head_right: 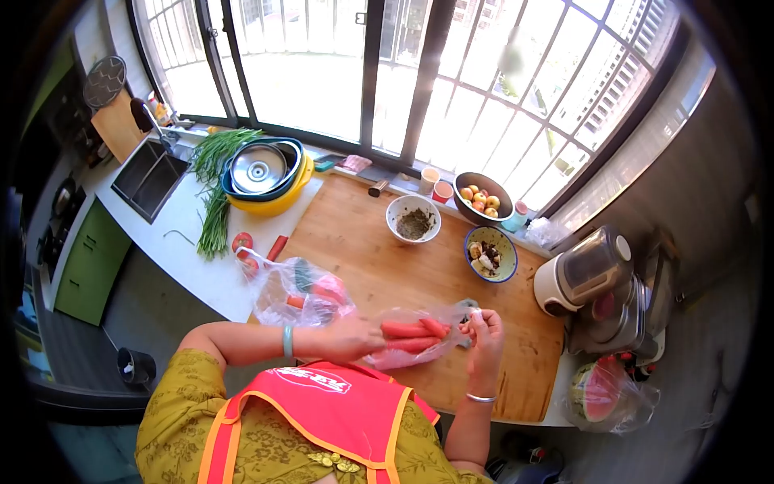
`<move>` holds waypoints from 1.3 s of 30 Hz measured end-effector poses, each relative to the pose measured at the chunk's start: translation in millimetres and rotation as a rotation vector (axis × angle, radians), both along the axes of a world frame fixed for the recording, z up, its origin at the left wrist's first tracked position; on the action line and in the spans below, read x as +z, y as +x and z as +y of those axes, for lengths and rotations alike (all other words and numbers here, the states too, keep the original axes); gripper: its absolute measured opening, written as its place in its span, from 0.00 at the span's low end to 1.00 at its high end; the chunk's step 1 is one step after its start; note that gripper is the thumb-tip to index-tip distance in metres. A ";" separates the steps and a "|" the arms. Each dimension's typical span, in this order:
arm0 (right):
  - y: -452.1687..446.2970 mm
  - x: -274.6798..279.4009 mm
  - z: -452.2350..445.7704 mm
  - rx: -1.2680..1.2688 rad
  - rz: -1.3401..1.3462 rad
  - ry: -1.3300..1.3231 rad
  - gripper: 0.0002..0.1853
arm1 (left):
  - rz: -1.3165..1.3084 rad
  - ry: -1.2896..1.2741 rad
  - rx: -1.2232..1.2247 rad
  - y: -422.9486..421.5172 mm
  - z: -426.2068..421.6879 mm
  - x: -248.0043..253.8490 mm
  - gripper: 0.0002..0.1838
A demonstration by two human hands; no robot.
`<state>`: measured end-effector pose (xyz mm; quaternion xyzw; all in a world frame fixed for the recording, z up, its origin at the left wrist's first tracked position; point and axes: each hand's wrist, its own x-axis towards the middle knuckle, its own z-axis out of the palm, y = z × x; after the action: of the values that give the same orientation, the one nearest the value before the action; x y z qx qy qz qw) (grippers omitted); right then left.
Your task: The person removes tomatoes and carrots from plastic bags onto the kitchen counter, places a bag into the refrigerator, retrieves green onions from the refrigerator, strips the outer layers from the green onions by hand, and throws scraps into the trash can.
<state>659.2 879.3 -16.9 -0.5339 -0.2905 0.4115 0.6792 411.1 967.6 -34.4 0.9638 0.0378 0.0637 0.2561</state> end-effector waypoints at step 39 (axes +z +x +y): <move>30.4 -5.8 44.9 0.165 0.203 -0.062 0.04 | -0.068 -0.004 0.388 16.9 74.8 -34.7 0.18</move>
<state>689.6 924.3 -22.7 -0.4844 -0.2501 0.5266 0.6523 428.1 1042.4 -69.1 0.9353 0.2142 0.1443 0.2420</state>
